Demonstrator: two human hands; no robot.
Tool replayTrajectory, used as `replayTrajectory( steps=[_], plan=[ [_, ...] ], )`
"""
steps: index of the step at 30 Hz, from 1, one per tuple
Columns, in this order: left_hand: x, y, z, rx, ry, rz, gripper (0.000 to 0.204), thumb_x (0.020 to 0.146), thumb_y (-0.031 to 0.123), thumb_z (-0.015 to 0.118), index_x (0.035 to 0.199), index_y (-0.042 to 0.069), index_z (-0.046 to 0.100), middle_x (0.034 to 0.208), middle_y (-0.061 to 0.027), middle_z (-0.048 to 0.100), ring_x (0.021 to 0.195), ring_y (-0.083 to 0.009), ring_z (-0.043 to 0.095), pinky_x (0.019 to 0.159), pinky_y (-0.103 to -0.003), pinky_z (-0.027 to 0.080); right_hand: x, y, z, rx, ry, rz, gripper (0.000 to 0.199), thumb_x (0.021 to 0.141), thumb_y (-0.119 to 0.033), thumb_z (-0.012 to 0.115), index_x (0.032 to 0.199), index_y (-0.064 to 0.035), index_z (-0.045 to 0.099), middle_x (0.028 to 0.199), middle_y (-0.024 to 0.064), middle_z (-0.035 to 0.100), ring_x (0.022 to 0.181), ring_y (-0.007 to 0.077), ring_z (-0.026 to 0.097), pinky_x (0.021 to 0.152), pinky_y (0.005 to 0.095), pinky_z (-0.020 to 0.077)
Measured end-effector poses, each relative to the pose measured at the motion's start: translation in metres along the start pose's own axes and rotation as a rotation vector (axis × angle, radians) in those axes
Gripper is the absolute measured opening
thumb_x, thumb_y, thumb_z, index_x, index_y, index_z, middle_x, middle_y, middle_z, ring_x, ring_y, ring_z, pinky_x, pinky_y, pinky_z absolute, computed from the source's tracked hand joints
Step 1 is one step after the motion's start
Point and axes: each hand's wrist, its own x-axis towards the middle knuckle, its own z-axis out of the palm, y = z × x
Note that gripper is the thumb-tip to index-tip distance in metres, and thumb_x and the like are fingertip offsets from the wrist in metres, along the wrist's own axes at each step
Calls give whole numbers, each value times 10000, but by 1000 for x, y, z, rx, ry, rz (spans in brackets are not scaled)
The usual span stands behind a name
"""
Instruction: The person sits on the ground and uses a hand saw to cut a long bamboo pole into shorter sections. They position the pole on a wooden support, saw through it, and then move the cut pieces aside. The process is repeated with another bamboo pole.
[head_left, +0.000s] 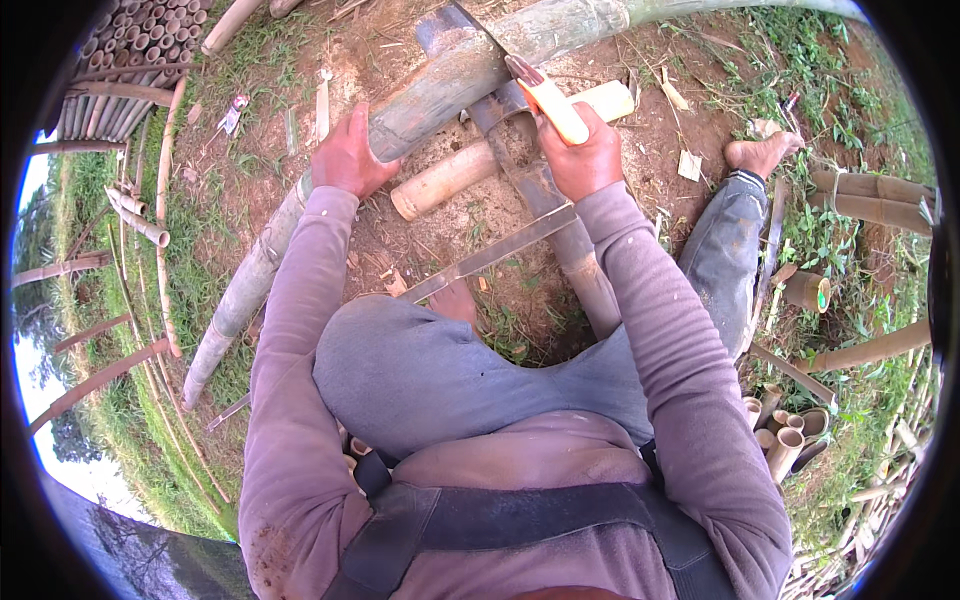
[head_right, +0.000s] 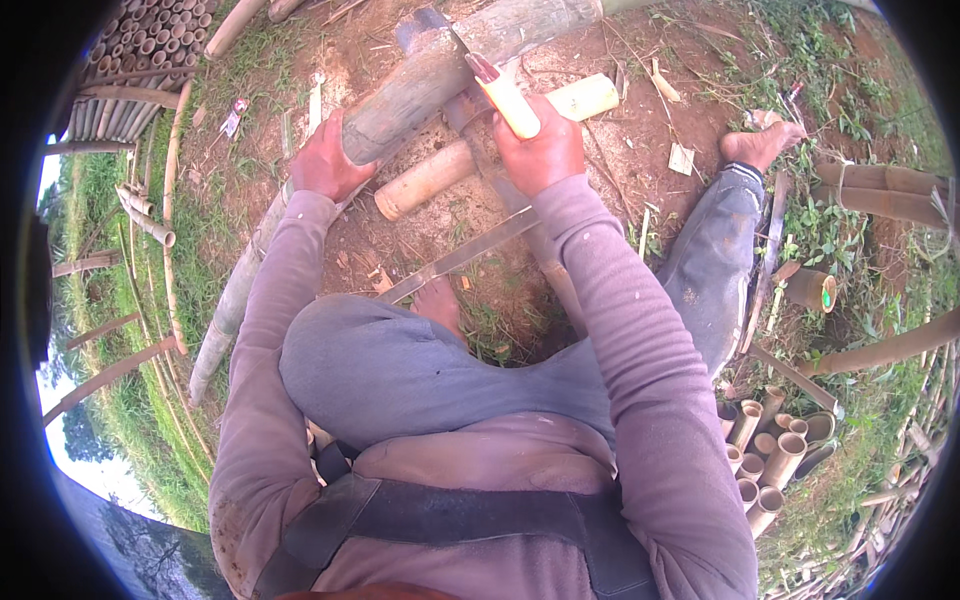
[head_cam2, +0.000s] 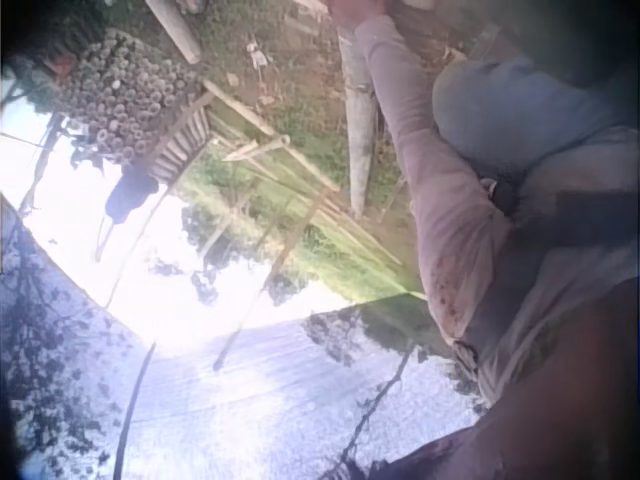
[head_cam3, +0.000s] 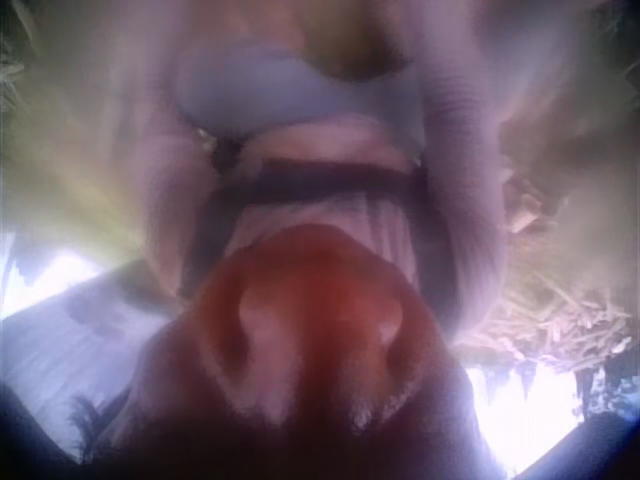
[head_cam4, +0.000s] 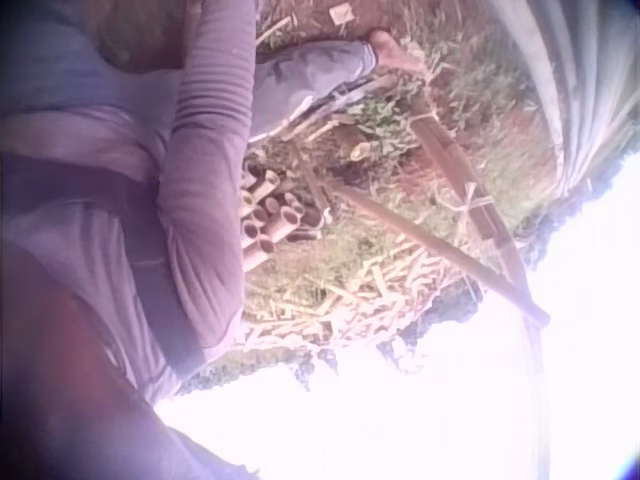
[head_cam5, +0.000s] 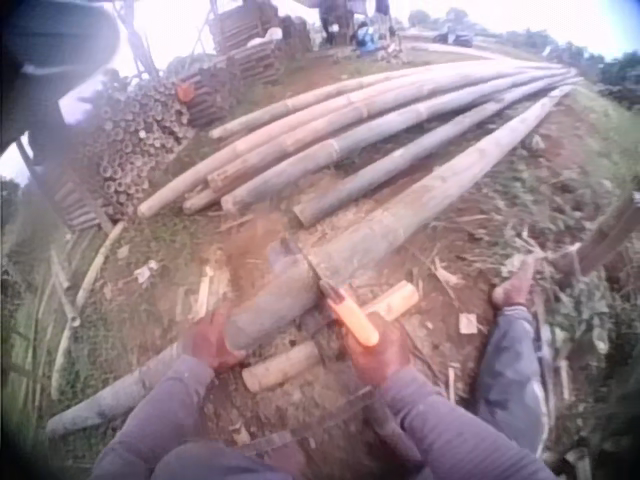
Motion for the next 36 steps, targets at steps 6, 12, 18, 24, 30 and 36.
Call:
replayTrajectory(
  steps=[6, 12, 18, 24, 30, 36],
  plan=[
    [-14, -7, 18, -4, 96, 14, 1004, 726, 469, 919, 1532, 102, 445, 1417, -163, 626, 1261, -349, 655, 1049, -438, 559, -157, 6, -116, -91, -41, -9, 153, 867, 6, 790, 994, -15, 708, 797, 114, 733, 718, 224, 766, 673, 341, 591],
    [-3, 7, 16, 22, 116, 12, 1025, 721, 485, 919, 1542, 102, 438, 1416, -168, 627, 1269, -353, 649, 1073, -446, 542, -12, 3, -16, 14, 9, -7, 163, 910, -160, 778, 929, -31, 681, 826, 209, 734, 772, 366, 750, 676, 408, 584],
    [-15, -10, 22, 27, 158, 19, 1044, 692, 462, 937, 1535, 105, 433, 1425, -156, 621, 1289, -341, 639, 1089, -441, 537, -60, -4, -42, 38, -5, -25, 128, 892, -101, 788, 938, -33, 690, 806, 175, 736, 736, 327, 760, 665, 401, 583],
    [-23, -1, 28, 34, 170, 26, 1029, 699, 445, 939, 1527, 104, 433, 1418, -154, 611, 1269, -349, 644, 1062, -449, 549, -139, 9, -103, -98, -71, -76, 134, 867, -20, 778, 979, -2, 705, 823, 128, 725, 690, 279, 745, 643, 359, 578],
    [-6, 4, 15, 6, 94, 36, 1052, 709, 476, 925, 1543, 93, 410, 1414, -163, 606, 1292, -342, 629, 1084, -452, 529, 7, -2, 0, -42, -9, -12, 155, 893, -157, 779, 928, -55, 668, 820, 200, 733, 777, 390, 745, 671, 455, 585],
    [-16, -8, 24, 3, 210, 99, 1064, 665, 454, 948, 1522, 89, 435, 1339, -189, 645, 1170, -370, 689, 1006, -457, 578, -127, 1, -101, 22, -112, 56, 158, 849, -28, 792, 967, -31, 686, 819, 148, 726, 719, 313, 759, 655, 390, 587]
  ],
)
